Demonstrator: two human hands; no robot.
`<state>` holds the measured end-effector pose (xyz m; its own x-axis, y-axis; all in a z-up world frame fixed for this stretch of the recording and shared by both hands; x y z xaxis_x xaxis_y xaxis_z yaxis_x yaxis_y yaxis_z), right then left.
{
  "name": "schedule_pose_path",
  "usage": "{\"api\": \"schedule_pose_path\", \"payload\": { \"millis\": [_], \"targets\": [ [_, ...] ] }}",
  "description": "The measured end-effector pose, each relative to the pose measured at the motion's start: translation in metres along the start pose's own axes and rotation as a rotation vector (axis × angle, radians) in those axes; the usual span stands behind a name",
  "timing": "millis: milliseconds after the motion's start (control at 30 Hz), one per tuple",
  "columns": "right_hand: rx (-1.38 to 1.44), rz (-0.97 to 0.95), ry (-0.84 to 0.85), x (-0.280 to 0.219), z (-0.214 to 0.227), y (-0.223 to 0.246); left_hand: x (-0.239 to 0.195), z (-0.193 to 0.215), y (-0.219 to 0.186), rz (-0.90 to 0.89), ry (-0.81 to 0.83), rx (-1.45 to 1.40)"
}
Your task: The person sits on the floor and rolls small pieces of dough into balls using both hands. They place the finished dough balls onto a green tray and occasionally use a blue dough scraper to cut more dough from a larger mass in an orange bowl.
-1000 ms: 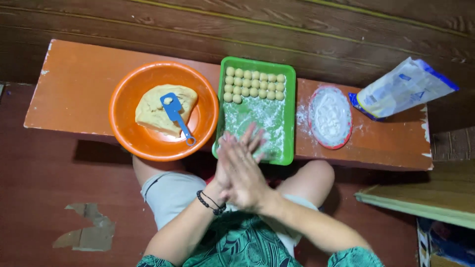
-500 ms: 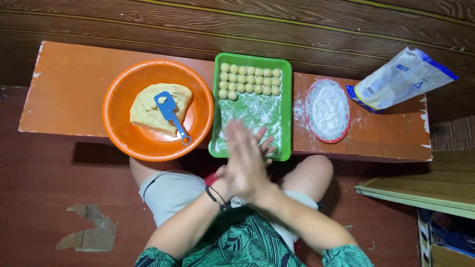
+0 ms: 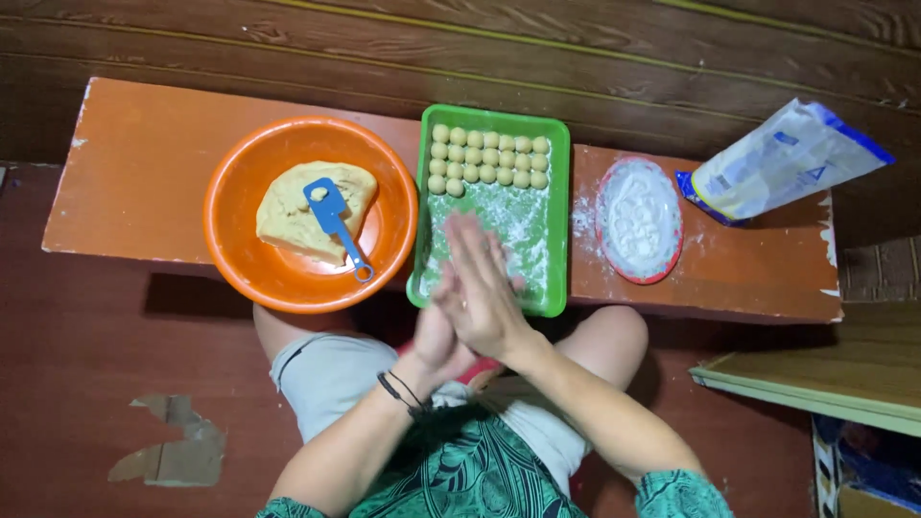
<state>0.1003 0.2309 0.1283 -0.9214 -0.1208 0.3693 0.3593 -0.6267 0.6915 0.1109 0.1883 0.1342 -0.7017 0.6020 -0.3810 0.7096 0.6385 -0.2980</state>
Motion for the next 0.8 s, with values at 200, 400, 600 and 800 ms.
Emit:
{"api": "schedule_pose_path", "payload": {
  "millis": [200,400,600,800],
  "targets": [
    [-0.061,0.256,-0.045,-0.015,-0.025,0.023,0.058,0.062,0.005,-0.037,0.322,0.108],
    [0.002,0.031,-0.038,-0.004,-0.008,0.033,0.036,0.053,0.047,0.054,0.672,0.44],
    [-0.093,0.112,-0.144,0.003,0.013,-0.034,0.023,0.047,0.031,0.065,-0.036,0.084],
    [0.423,-0.454,-0.273,-0.011,0.051,-0.109,0.049,0.063,-0.001,-0.18,0.186,0.612]
  ]
}}
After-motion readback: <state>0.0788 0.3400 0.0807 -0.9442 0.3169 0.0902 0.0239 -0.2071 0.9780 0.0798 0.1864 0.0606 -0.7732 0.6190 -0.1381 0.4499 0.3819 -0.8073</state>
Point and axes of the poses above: each hand's wrist, its own x-axis towards the middle knuckle, its own z-axis out of the back of the hand, y = z × x, the point moved 7 cm from there along x, towards the middle knuckle, and after that the axes turned 4 degrees about x, right-handed, at the moved point
